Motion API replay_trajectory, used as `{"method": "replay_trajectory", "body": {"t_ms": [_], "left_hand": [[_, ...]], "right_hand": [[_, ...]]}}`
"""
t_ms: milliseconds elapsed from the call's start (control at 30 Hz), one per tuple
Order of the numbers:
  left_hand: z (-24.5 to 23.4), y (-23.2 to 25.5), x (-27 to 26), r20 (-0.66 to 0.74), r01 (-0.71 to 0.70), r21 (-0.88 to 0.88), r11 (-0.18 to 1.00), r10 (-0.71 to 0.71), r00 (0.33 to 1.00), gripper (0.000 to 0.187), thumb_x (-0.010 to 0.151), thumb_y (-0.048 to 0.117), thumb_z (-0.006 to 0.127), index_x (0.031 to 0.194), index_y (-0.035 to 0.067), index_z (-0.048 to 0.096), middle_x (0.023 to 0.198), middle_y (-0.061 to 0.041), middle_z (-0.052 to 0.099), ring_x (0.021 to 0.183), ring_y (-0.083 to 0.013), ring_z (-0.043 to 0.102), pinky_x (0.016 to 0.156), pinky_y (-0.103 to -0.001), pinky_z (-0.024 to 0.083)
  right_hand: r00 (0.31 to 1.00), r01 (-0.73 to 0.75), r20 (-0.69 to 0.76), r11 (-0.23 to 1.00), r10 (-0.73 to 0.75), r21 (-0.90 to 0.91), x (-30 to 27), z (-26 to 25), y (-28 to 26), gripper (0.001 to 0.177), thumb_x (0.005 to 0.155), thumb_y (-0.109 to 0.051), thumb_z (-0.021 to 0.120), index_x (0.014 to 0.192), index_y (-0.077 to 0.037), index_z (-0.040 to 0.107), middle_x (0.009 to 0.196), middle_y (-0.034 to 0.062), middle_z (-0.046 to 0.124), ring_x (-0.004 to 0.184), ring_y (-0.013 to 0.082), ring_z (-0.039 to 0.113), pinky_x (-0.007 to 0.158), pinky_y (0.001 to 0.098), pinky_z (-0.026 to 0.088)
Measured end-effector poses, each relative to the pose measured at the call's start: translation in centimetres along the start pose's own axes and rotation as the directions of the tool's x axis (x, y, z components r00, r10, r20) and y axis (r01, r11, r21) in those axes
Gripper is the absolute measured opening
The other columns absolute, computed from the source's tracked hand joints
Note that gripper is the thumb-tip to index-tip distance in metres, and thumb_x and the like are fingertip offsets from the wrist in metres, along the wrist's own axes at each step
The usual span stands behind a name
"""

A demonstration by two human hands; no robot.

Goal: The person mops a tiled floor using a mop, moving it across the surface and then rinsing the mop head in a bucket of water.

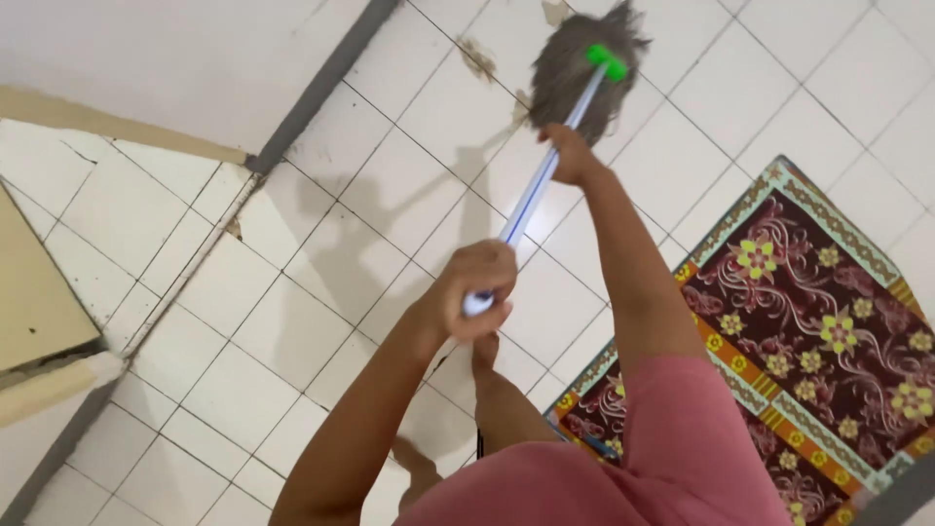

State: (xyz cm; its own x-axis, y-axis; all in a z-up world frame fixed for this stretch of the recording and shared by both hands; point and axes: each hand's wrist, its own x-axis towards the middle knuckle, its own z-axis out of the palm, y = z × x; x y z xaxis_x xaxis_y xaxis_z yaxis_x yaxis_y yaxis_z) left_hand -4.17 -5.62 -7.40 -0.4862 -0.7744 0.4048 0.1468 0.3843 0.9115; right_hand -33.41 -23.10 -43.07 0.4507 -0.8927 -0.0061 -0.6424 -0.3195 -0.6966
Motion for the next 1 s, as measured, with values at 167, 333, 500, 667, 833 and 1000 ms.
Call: {"method": "replay_trajectory", "body": {"t_ms": [167,333,500,667,833,1000], "left_hand": [[-1.8,-1.7,-2.0,-0.114,0.110,-0.062,0.992,-0.116,0.987,0.018,0.071,0.009,0.063,0.070,0.007,0.045,0.068,-0.003,0.047,0.064,-0.0204,0.043,0.062,-0.035,0.034],[-5.6,12.5,-7.0,-0.223,0.235,-0.064,0.970,-0.243,0.944,0.024,0.077,0.017,0.066,0.070,0.007,0.046,0.070,-0.006,0.048,0.065,-0.0215,0.045,0.063,-0.035,0.035],[-6.9,28.9,-10.0,-0.333,0.463,0.161,0.872,-0.394,0.857,0.024,0.072,0.017,0.067,0.067,0.005,0.047,0.067,-0.009,0.052,0.066,-0.0251,0.052,0.069,-0.041,0.044],[-7.5,32.1,-11.6,-0.424,0.403,0.123,0.907,-0.319,0.848,0.022,0.087,0.012,0.066,0.072,0.003,0.053,0.065,-0.005,0.061,0.061,-0.0170,0.056,0.065,-0.038,0.048],[-4.9,30.6,-9.4,-0.514,0.494,0.191,0.848,-0.342,0.787,0.022,0.085,0.012,0.067,0.074,0.002,0.052,0.067,-0.009,0.055,0.058,-0.0200,0.053,0.060,-0.038,0.047],[-9.9,28.4,-6.2,0.174,0.323,0.115,0.939,-0.339,0.924,0.026,0.098,0.019,0.067,0.079,0.007,0.053,0.071,0.000,0.061,0.068,-0.0160,0.068,0.078,-0.044,0.058]], "right_hand": [[0.997,0.020,0.076,0.976,-0.004,-0.217,3.6,2.3,-1.2,0.056,0.073,-0.040,0.087,0.118,-0.013,0.068,0.120,0.0185,0.067,0.122,0.0433,0.057,0.106,0.0551,0.044],[0.951,0.292,0.061,0.947,-0.303,0.137,3.0,11.3,-11.9,0.046,0.067,-0.033,0.087,0.107,-0.016,0.071,0.125,0.0128,0.069,0.120,0.0379,0.059,0.108,0.0490,0.040],[0.903,0.276,0.251,0.919,-0.349,0.283,-1.9,20.5,-31.0,0.030,0.068,-0.034,0.079,0.075,-0.009,0.065,0.085,0.0154,0.070,0.089,0.0398,0.063,0.084,0.0487,0.048],[0.823,0.305,0.227,0.742,-0.521,0.598,-7.4,25.3,-45.9,0.017,0.071,-0.014,0.074,0.075,-0.010,0.058,0.076,0.0109,0.063,0.076,0.0322,0.062,0.072,0.0435,0.049],[0.813,0.182,0.276,0.674,-0.513,0.716,-7.7,22.7,-47.1,0.017,0.076,-0.013,0.070,0.073,-0.006,0.055,0.070,0.0136,0.058,0.067,0.0327,0.057,0.063,0.0407,0.045],[0.932,0.133,0.208,0.814,-0.297,0.566,-9.4,18.1,-41.9,0.019,0.067,-0.012,0.073,0.075,-0.005,0.058,0.072,0.0124,0.062,0.069,0.0327,0.061,0.063,0.0429,0.046]]}}
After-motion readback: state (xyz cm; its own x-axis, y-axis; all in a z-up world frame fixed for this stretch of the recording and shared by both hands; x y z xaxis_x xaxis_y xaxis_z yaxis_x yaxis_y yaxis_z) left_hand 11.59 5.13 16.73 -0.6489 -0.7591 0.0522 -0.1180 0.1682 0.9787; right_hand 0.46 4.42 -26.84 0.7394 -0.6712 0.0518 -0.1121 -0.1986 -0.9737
